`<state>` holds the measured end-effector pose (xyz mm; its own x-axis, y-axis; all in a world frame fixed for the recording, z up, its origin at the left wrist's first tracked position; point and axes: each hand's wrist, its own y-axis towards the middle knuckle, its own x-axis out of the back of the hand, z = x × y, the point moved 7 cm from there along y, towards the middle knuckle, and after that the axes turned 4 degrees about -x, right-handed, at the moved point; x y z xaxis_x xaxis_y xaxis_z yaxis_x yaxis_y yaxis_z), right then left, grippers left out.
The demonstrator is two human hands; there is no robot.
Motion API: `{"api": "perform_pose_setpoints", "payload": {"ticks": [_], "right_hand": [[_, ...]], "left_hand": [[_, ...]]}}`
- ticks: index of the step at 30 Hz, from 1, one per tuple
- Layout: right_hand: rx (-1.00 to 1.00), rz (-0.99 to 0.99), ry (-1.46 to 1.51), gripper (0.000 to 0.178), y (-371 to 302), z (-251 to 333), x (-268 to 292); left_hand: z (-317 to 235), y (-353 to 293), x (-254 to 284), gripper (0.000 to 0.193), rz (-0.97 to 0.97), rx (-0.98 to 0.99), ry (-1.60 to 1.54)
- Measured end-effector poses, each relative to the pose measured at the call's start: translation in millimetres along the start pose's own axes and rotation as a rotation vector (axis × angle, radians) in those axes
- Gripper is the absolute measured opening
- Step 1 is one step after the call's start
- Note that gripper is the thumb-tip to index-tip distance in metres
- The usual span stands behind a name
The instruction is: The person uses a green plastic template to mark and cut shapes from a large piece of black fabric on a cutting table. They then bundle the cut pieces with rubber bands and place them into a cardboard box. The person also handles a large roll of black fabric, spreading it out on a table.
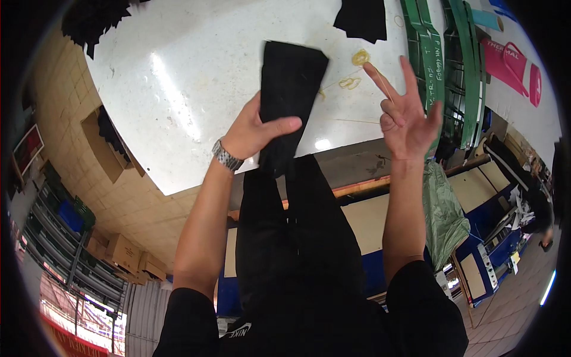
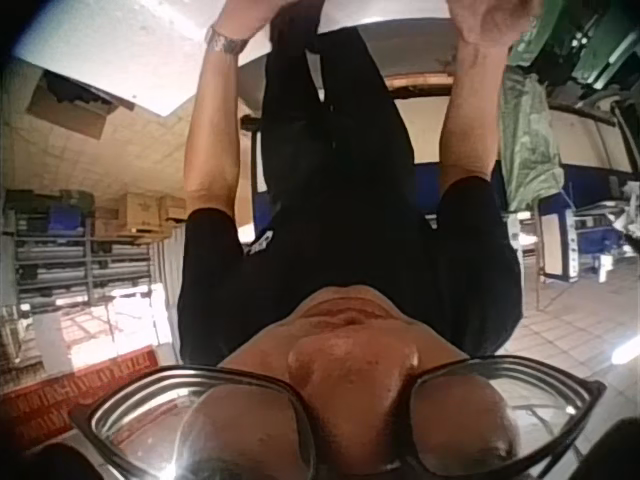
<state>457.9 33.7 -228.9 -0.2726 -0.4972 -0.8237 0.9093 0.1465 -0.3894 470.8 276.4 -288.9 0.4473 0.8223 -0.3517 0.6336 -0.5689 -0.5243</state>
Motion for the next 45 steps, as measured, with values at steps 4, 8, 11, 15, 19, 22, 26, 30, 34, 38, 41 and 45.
{"api": "perform_pose_setpoints", "payload": {"ticks": [4, 8, 11, 15, 19, 22, 26, 30, 34, 38, 41, 45], "right_hand": [[-0.258, 0.067, -0.405, 0.132, 25.6, -8.4, -50.2], [-0.458, 0.684, -1.096, 0.128, 11.0, -66.9, -143.4], [-0.114, 0.448, -1.046, 0.106, 6.2, -38.7, -132.7], [0.058, -0.465, -0.239, 0.09, -21.1, -43.4, -24.3], [0.051, -0.317, 0.284, 0.104, -15.1, -80.8, -47.8], [-0.151, 0.212, 0.208, 0.124, -0.2, -72.7, -72.4], [-0.38, 0.399, -0.014, 0.153, 4.0, -58.8, -91.0], [-0.514, 0.384, -0.188, 0.168, -6.3, -57.1, -105.5], [-0.647, 0.175, -0.689, 0.153, -3.1, -76.6, -121.7], [-0.599, 0.277, -1.078, 0.126, 7.5, -126.2, -146.5], [-0.443, 0.384, -1.48, 0.105, 2.5, -137.9, -163.1], [-0.315, 0.424, -1.898, 0.084, -25.8, -138.3, -173.2]], "left_hand": [[-13.7, -23.1, -16.7, 0.089, 0.23, 0.028, 0.517], [10.0, -27.6, 3.8, 0.085, 0.118, 0.033, 0.417], [8.2, -38.6, 22.2, 0.075, -0.172, 0.081, -0.128], [-18.4, -60.9, 20.0, 0.06, -0.258, -0.014, -0.482], [-22.9, -77.0, 14.0, 0.079, -0.193, -0.125, -0.459], [-35.1, -91.5, 22.2, 0.08, -0.135, -0.233, -0.049], [-57.2, -91.9, 21.4, 0.072, 0.11, -0.384, 0.441], [-53.3, -87.5, 12.8, 0.064, 0.125, -0.183, 0.621], [-51.5, -87.2, 1.0, 0.059, -0.004, -0.158, 0.74], [-38.2, -82.4, -7.1, 0.056, 0.104, -0.052, 0.909], [-23.0, -83.2, 3.2, 0.058, 0.038, 0.066, 0.928], [-18.6, -99.5, -7.9, 0.057, -0.192, -0.019, 0.846]]}}
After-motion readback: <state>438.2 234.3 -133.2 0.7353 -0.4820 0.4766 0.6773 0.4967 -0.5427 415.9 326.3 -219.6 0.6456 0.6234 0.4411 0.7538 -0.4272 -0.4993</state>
